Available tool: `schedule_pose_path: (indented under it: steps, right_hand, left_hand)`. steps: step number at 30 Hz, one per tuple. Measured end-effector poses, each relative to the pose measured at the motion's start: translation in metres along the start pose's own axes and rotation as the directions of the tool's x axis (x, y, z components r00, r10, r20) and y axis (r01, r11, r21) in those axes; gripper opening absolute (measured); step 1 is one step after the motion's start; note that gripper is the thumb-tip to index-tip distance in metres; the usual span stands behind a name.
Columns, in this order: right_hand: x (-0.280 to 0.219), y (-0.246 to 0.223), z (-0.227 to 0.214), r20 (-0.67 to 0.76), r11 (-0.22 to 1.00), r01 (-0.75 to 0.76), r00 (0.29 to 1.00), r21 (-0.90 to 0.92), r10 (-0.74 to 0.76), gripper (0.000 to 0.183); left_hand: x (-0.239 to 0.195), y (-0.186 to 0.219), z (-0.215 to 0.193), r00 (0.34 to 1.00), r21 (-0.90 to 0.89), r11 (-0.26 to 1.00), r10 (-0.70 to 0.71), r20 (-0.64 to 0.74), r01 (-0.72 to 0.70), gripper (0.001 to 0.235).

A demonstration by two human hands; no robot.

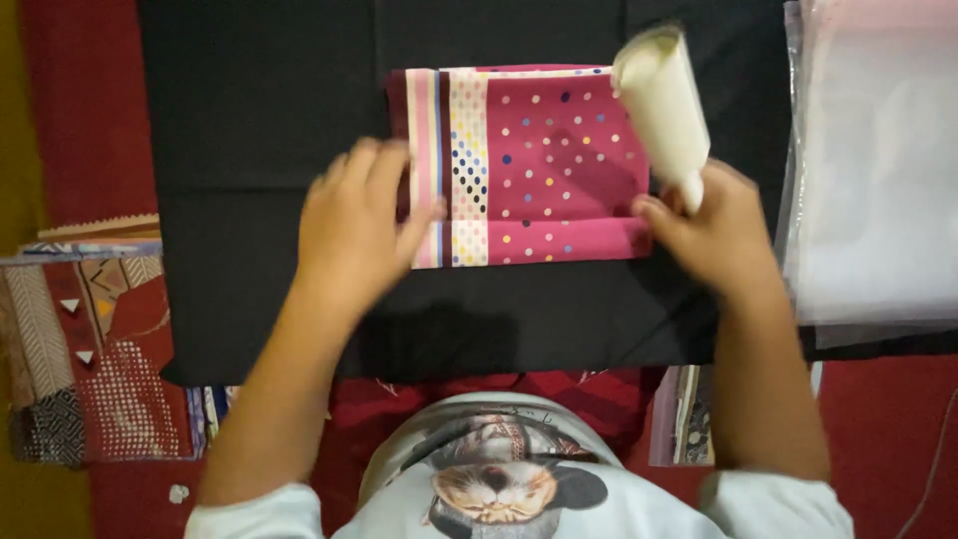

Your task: The person folds a patterned fabric piece on a black surface, uses a lint roller to clean both sides, then places the folded fabric into a clear zip-top bag and seals it.

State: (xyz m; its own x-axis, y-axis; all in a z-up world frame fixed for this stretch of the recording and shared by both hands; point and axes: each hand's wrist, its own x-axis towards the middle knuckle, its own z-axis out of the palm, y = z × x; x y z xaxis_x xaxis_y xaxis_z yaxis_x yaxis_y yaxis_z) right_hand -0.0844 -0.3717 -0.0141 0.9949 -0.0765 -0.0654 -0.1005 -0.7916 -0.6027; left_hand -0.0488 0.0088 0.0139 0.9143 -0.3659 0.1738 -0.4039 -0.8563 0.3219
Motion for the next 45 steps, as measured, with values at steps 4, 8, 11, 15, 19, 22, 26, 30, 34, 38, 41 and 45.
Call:
schedule_pose_path:
  steps: [4, 8, 11, 15, 19, 22, 26, 30, 34, 38, 41, 45]
  right_hand:
    - [-0.051, -0.006, 0.008, -0.005, 0.996, -0.087, 0.996, -0.017, 0.087, 0.036]
    - [-0.052, 0.001, 0.022, -0.088, 0.98, -0.198, 0.977, -0.01, 0.196, 0.038]
    - [-0.044, 0.005, 0.031, -0.104, 0.98, -0.196, 0.975, 0.023, 0.197, 0.038]
    - [-0.042, 0.01, 0.033, -0.099, 0.942, -0.232, 0.96, 0.241, 0.261, 0.035]
    - [-0.046, 0.011, 0.033, -0.101, 0.935, -0.26, 0.952, 0.241, 0.29, 0.035]
    - [-0.052, 0.008, 0.03, -0.091, 0.936, -0.268, 0.951, 0.23, 0.294, 0.036]
    - [-0.065, 0.014, 0.031, -0.058, 0.94, -0.271, 0.956, 0.209, 0.288, 0.037]
    - [-0.079, 0.019, 0.024, -0.006, 0.928, -0.316, 0.946, 0.197, 0.323, 0.037]
    - [-0.085, 0.011, 0.016, 0.008, 0.953, -0.276, 0.961, 0.124, 0.278, 0.039]
    - [-0.097, -0.01, 0.006, 0.049, 0.99, -0.13, 0.991, 0.055, 0.127, 0.032]
    - [-0.107, -0.044, 0.019, 0.13, 0.979, -0.121, 0.986, 0.165, 0.1, 0.039]
    - [-0.099, -0.071, 0.045, 0.099, 0.974, 0.103, 0.987, 0.201, -0.125, 0.049]
  left_hand:
    - [-0.05, 0.013, -0.002, 0.889, -0.16, 0.918, -0.289, 0.354, 0.362, 0.066]
    - [-0.052, 0.017, 0.009, 0.889, -0.266, 0.858, -0.369, 0.272, 0.438, 0.049]
    - [-0.046, 0.012, 0.02, 0.877, -0.314, 0.828, -0.381, 0.292, 0.464, 0.051]
    - [-0.045, 0.004, 0.034, 0.893, -0.478, 0.754, -0.383, 0.237, 0.45, 0.056]
    - [-0.045, 0.005, 0.031, 0.884, -0.549, 0.694, -0.39, 0.256, 0.465, 0.061]
    - [-0.047, 0.008, 0.026, 0.895, -0.597, 0.673, -0.391, 0.215, 0.438, 0.064]
    - [-0.061, 0.009, 0.029, 0.91, -0.613, 0.681, -0.375, 0.177, 0.4, 0.053]
    - [-0.079, 0.012, 0.04, 0.949, -0.548, 0.778, -0.293, 0.117, 0.307, 0.033]
    - [-0.082, 0.017, 0.021, 0.951, -0.388, 0.874, -0.223, 0.213, 0.292, 0.03]
    - [-0.064, 0.025, 0.024, 0.991, -0.01, 0.999, -0.034, -0.129, 0.033, 0.03]
    - [-0.035, 0.034, 0.045, 0.97, 0.033, 0.995, 0.098, -0.223, -0.093, 0.03]
    - [-0.002, 0.038, 0.081, 0.99, -0.011, 0.993, 0.12, -0.077, -0.121, 0.05]
